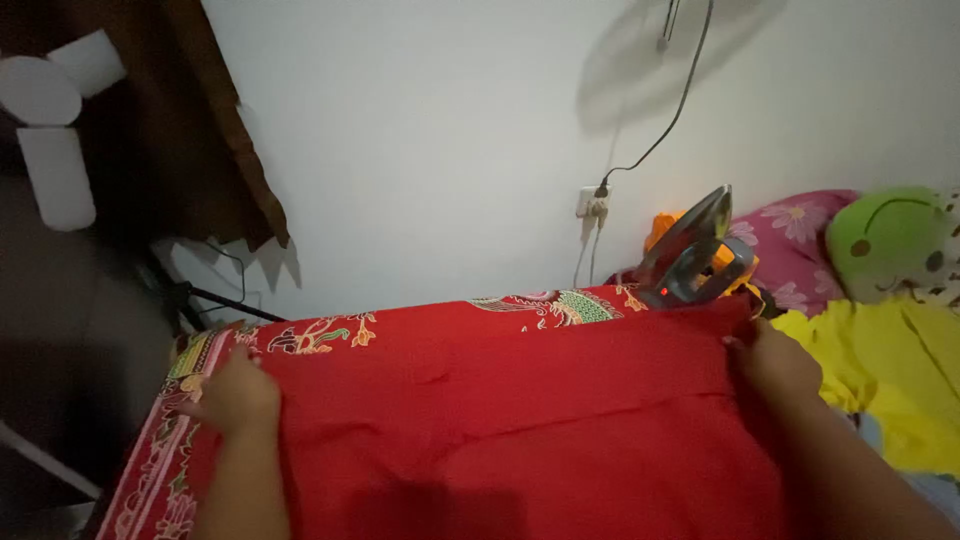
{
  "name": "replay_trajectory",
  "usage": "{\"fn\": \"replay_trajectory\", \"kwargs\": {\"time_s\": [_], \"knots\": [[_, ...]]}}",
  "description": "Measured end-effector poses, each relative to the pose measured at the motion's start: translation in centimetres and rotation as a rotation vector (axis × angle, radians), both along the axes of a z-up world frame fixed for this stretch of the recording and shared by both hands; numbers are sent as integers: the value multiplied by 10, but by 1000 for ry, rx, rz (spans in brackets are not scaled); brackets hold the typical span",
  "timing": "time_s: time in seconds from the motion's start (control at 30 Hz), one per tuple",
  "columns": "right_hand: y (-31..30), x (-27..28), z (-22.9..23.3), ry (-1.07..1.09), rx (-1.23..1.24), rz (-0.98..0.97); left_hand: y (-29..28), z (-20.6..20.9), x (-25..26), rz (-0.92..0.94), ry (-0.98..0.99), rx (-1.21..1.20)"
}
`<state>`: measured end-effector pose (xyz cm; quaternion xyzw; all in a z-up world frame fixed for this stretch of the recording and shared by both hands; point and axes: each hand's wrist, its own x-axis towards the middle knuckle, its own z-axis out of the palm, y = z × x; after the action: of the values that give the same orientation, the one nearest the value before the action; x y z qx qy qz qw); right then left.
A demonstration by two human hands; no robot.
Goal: Ironing a red shirt on a bed.
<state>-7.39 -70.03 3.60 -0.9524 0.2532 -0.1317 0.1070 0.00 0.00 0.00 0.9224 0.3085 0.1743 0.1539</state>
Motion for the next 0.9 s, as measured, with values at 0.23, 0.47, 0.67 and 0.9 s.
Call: {"fn": "replay_trajectory", "kwargs": {"time_s": [0.23, 0.47, 0.67, 0.9], "knots": [[-28, -9, -4, -1, 419, -113, -129, 15, 6, -257, 25, 268], [-91, 21, -58, 24, 124, 81, -336, 17, -53, -1118, 152, 103], [-196, 38, -180, 51, -239, 223, -428, 2, -85, -1352, 288, 160], [-170, 10, -81, 237, 586, 430, -469, 6, -96, -1386, 262, 111]]}}
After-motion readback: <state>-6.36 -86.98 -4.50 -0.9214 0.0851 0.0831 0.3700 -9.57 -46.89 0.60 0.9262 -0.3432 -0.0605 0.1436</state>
